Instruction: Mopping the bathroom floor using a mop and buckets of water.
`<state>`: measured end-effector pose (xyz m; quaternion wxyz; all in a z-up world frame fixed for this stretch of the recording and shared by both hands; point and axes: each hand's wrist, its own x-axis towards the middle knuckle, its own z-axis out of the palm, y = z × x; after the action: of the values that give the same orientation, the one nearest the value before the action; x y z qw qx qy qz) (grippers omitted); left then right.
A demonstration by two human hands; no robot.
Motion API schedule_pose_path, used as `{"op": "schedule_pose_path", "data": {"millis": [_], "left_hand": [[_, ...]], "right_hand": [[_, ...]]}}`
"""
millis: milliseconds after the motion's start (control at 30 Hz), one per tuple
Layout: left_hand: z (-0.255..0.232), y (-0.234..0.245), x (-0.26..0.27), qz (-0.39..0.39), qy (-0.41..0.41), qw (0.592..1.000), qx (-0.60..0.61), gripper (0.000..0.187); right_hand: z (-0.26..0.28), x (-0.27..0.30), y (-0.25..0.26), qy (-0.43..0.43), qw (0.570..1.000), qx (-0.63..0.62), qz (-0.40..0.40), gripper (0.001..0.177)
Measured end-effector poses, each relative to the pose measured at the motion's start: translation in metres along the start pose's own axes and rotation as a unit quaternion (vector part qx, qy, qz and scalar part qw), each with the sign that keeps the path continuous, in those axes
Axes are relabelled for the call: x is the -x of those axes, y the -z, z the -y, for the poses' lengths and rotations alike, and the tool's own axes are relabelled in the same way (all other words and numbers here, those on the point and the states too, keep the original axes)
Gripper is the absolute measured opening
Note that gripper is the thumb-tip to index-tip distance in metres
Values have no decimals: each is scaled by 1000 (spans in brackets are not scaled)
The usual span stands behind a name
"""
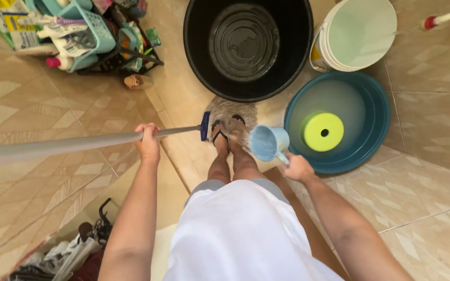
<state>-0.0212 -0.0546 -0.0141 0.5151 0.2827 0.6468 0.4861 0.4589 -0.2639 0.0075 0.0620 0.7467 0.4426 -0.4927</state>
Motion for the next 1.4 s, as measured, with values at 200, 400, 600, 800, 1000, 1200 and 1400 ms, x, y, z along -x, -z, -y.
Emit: {"op": "schedule_pose_path", "data": {"millis": [200, 400, 600, 800, 1000, 1200, 1400], "left_hand": [[5, -1, 17, -17, 22, 999, 21, 20], [-4, -3, 28, -6, 30, 999, 23, 26], [-4, -7, 8, 9, 39, 999, 21, 24], [6, 0, -28, 8, 14, 1000, -8, 25], [1, -7, -26, -17, 29, 998, 55, 22], [1, -18, 0, -7, -33, 999, 12, 25], [12, -19, 35, -19, 22, 999, 31, 27]], "right_hand": [[34, -4, -22, -73, 990, 112, 46, 45], [57, 2, -12, -89, 992, 76, 48, 43], [44, -27, -3, -47, 990, 130, 21, 50], [52, -16, 30, -82, 986, 143, -36, 51], [12, -13, 36, -118, 986, 107, -53, 51], [-44, -11, 20, -130, 983, 124, -34, 39], [-55, 2, 26, -192, 975, 107, 25, 55]]}}
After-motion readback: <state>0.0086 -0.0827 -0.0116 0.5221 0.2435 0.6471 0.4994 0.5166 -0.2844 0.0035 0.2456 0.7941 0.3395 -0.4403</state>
